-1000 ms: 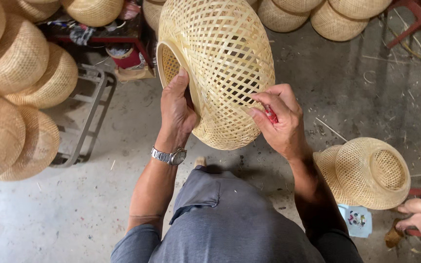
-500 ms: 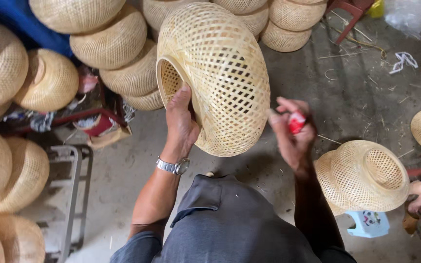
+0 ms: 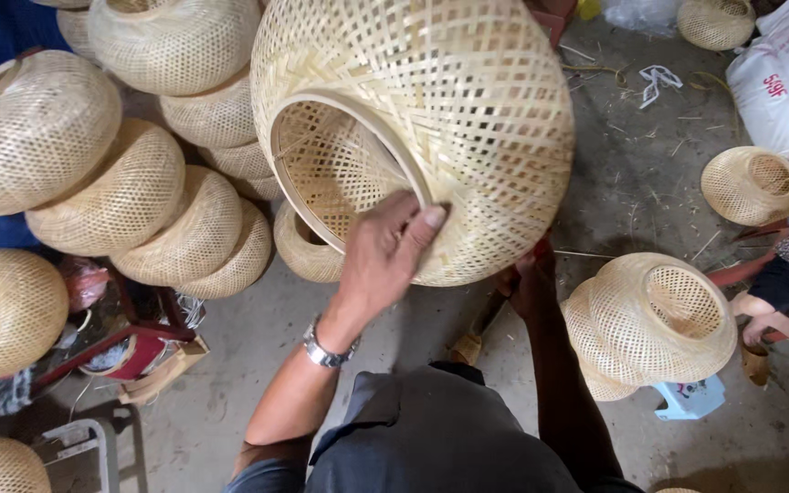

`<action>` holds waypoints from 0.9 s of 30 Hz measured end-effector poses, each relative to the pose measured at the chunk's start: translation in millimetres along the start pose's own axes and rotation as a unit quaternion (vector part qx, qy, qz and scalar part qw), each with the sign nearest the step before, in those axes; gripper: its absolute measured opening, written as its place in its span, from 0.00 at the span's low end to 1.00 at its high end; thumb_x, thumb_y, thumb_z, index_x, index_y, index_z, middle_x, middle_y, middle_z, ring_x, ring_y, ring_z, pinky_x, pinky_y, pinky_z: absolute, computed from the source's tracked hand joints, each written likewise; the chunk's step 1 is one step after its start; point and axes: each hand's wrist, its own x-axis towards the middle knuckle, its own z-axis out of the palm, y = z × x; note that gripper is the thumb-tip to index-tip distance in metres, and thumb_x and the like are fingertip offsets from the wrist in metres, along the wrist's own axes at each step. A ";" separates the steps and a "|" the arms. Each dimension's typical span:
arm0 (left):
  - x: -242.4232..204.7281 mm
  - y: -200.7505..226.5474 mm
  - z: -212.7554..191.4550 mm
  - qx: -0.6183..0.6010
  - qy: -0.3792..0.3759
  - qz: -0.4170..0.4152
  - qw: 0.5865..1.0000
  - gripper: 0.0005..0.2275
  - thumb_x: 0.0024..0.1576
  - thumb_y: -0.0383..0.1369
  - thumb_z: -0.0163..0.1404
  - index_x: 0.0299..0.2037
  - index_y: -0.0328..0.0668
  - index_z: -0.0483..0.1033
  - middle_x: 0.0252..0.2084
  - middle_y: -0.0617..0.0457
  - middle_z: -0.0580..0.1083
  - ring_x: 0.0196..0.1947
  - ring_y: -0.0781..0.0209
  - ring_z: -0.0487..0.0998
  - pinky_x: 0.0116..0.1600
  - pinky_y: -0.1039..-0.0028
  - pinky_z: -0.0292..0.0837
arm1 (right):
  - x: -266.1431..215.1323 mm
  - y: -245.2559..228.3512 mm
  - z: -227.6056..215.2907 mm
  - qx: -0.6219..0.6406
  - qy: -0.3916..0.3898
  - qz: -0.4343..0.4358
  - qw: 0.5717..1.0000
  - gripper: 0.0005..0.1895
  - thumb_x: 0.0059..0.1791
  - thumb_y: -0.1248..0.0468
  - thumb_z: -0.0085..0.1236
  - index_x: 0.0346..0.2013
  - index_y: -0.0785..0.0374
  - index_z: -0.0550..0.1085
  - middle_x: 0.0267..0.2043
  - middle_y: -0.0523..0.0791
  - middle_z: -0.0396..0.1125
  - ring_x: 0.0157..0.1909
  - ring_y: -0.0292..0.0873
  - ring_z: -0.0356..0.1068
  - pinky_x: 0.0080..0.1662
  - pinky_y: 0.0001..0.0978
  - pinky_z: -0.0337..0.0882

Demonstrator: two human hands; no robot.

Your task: The person carries a woven basket and uses a hammer to tap and adjust the rim. They walk through a workshop filled with similar baskets, then sit on the floor to continue hammering the rim of a basket.

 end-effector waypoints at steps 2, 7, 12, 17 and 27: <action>31.7 -8.2 9.8 -0.082 0.017 -0.057 0.995 0.16 0.67 0.38 0.43 0.51 0.32 0.77 0.36 0.54 0.76 0.28 0.68 0.75 0.34 0.75 0.72 | 11.6 9.3 -24.6 -0.040 0.012 0.012 0.999 0.21 0.52 0.50 0.60 0.49 0.55 0.63 0.22 0.38 0.58 0.18 0.34 0.55 0.20 0.27 0.57; 121.2 -58.7 64.9 -0.535 0.109 -0.127 0.828 0.15 0.67 0.28 0.43 0.59 0.22 0.68 0.54 0.43 0.77 0.53 0.59 0.78 0.59 0.71 0.75 | 57.6 -2.3 -40.9 -0.182 -0.023 0.072 0.980 0.18 0.55 0.58 0.54 0.54 0.66 0.67 0.18 0.38 0.57 0.16 0.32 0.54 0.21 0.26 0.58; 162.2 -98.4 125.4 -0.496 0.121 -0.118 0.852 0.15 0.66 0.25 0.46 0.61 0.24 0.70 0.54 0.45 0.78 0.51 0.62 0.78 0.59 0.73 0.74 | 86.6 -47.1 -61.6 -0.215 -0.009 0.114 0.970 0.25 0.54 0.60 0.53 0.65 0.66 0.66 0.21 0.36 0.58 0.16 0.30 0.53 0.20 0.25 0.56; 187.4 -100.9 168.2 -0.348 0.075 -0.143 0.923 0.14 0.69 0.25 0.50 0.62 0.28 0.77 0.46 0.43 0.78 0.37 0.63 0.70 0.43 0.73 0.64 | 117.3 -75.1 -121.1 -0.177 0.055 0.091 0.979 0.28 0.55 0.54 0.53 0.66 0.67 0.67 0.21 0.37 0.57 0.17 0.29 0.54 0.20 0.23 0.55; 258.7 -65.9 237.3 -0.363 -0.083 -0.084 0.924 0.17 0.65 0.28 0.50 0.64 0.38 0.67 0.45 0.60 0.77 0.39 0.74 0.74 0.45 0.81 0.73 | 174.6 -32.0 -198.0 -0.030 0.146 -0.035 0.988 0.20 0.53 0.63 0.62 0.50 0.57 0.60 0.26 0.40 0.60 0.20 0.33 0.58 0.19 0.25 0.58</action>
